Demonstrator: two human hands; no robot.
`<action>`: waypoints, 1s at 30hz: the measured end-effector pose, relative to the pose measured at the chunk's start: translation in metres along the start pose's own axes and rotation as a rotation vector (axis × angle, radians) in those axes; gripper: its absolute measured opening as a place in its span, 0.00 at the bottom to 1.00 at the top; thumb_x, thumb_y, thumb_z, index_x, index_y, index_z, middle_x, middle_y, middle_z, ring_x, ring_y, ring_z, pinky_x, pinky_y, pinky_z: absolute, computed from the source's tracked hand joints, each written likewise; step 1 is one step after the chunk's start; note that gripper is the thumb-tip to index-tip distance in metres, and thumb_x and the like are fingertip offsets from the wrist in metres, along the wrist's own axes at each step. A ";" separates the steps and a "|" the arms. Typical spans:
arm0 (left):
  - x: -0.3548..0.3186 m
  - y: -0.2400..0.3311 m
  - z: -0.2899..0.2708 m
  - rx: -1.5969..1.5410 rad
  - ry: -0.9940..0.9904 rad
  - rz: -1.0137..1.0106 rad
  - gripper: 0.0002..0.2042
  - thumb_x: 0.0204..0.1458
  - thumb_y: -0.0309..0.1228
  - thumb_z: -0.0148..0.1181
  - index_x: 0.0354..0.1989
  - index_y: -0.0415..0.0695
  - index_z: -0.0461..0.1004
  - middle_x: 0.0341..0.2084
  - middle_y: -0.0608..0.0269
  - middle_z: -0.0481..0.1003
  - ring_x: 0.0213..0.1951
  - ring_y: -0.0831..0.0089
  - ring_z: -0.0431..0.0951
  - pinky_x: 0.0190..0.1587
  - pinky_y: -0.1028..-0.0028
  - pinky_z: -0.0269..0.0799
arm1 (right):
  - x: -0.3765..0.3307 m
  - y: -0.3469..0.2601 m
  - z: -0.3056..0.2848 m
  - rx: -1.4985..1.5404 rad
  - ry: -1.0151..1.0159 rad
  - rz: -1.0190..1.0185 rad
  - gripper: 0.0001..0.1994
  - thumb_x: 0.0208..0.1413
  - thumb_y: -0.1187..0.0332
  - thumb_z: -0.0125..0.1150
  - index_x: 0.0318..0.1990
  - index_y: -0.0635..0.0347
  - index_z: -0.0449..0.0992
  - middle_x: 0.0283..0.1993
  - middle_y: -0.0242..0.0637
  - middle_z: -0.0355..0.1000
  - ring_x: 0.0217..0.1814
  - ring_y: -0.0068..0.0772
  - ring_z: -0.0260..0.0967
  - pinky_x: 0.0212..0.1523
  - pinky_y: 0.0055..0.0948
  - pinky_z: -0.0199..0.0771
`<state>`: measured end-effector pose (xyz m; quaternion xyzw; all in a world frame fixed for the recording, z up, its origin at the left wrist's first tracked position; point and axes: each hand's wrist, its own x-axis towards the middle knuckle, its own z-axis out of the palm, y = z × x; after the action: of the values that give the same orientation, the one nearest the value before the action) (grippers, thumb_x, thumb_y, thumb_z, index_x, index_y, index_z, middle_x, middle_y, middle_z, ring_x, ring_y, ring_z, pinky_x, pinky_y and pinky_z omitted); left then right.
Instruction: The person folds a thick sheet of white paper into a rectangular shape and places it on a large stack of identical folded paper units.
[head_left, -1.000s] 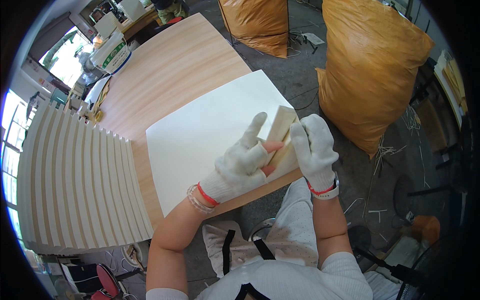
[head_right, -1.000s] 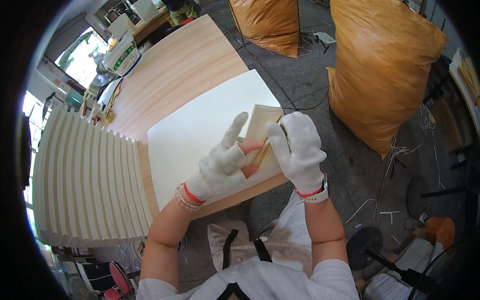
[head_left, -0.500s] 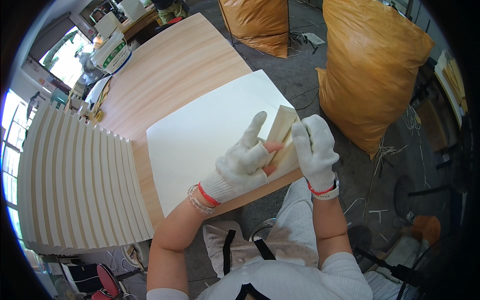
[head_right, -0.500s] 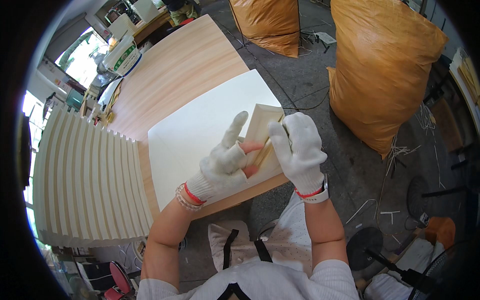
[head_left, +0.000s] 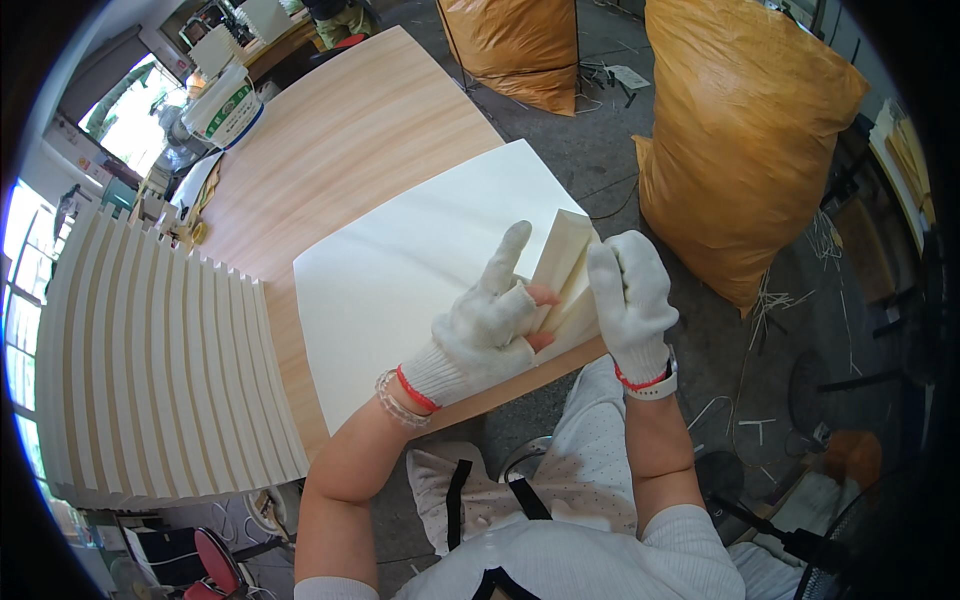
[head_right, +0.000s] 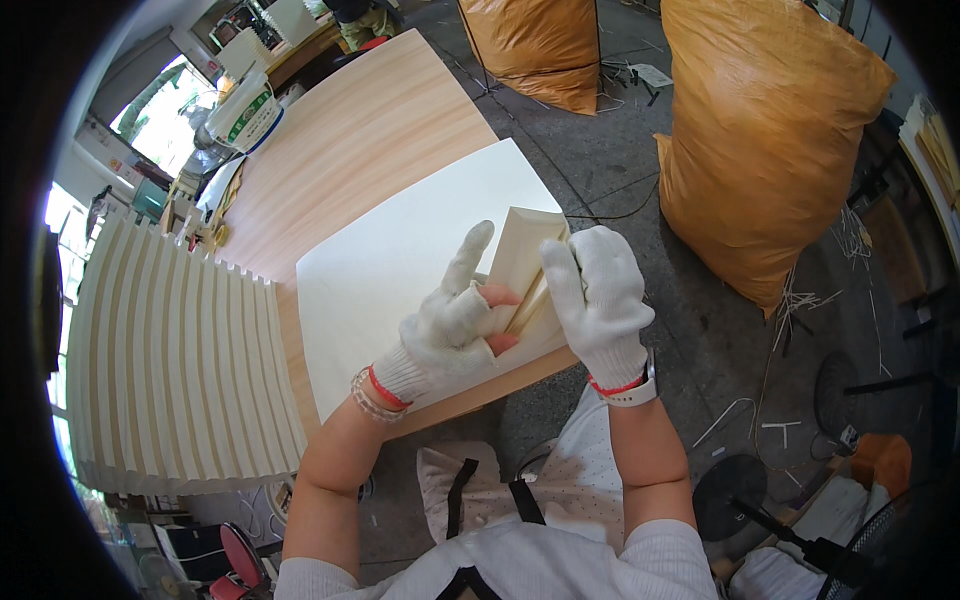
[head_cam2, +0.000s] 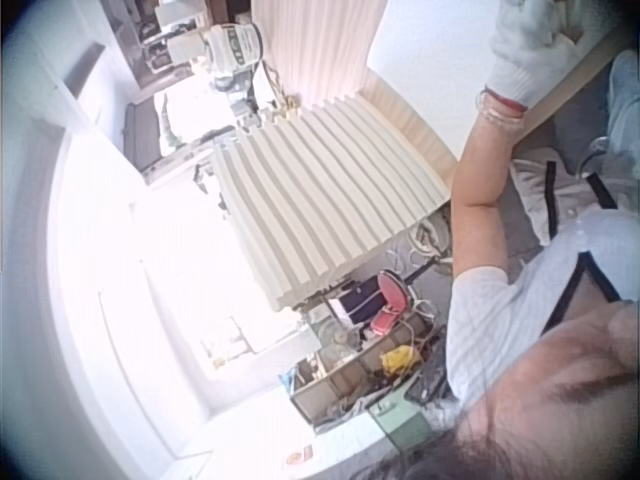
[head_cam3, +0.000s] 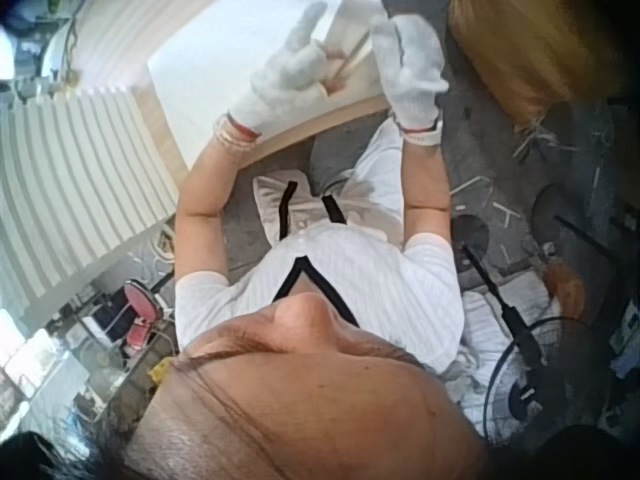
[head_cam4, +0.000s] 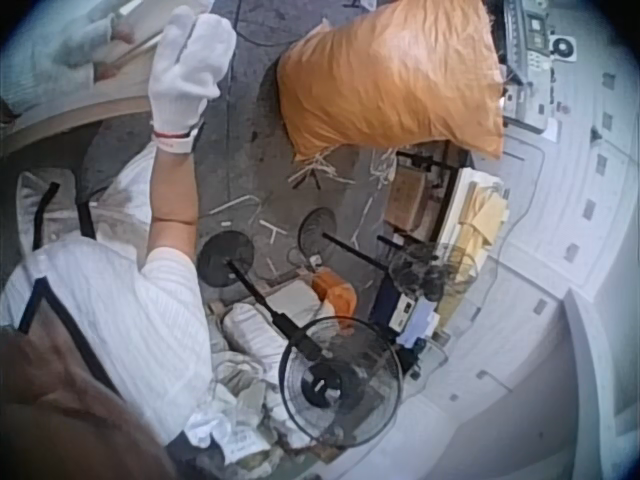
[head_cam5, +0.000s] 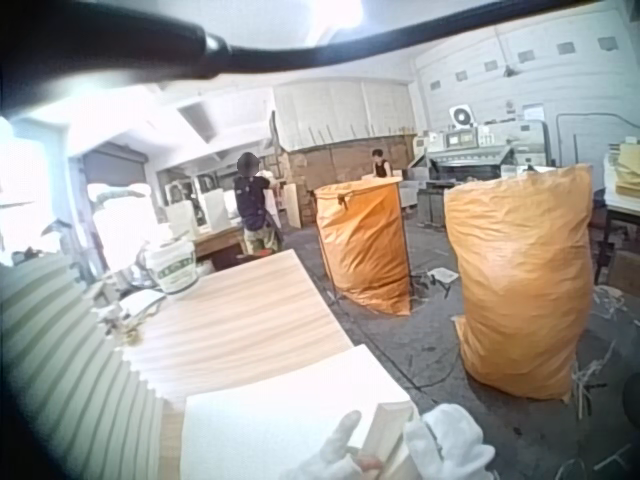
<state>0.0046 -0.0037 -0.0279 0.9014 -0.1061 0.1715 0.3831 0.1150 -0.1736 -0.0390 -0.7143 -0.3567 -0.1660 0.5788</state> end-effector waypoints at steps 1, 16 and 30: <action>0.000 0.000 0.000 0.004 0.004 0.020 0.18 0.43 0.22 0.73 0.44 0.40 0.77 0.68 0.30 0.59 0.49 0.50 0.83 0.48 0.63 0.82 | 0.000 0.000 -0.001 -0.004 -0.008 -0.008 0.10 0.65 0.70 0.60 0.31 0.63 0.70 0.28 0.40 0.61 0.31 0.45 0.62 0.35 0.44 0.62; 0.002 0.001 0.003 0.014 0.050 0.032 0.15 0.41 0.21 0.72 0.40 0.41 0.78 0.69 0.27 0.57 0.41 0.54 0.85 0.43 0.65 0.82 | 0.000 -0.002 -0.001 -0.025 -0.014 0.006 0.08 0.64 0.73 0.60 0.32 0.64 0.71 0.28 0.40 0.63 0.31 0.45 0.62 0.35 0.43 0.63; -0.001 0.002 0.001 -0.040 -0.018 0.002 0.17 0.44 0.13 0.70 0.43 0.41 0.77 0.74 0.34 0.52 0.48 0.57 0.82 0.49 0.64 0.80 | -0.002 0.003 0.002 0.001 0.029 0.002 0.08 0.64 0.72 0.60 0.32 0.64 0.71 0.28 0.41 0.64 0.31 0.44 0.63 0.35 0.42 0.64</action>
<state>0.0038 -0.0061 -0.0276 0.8950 -0.1140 0.1614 0.3999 0.1160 -0.1729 -0.0430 -0.7117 -0.3476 -0.1757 0.5846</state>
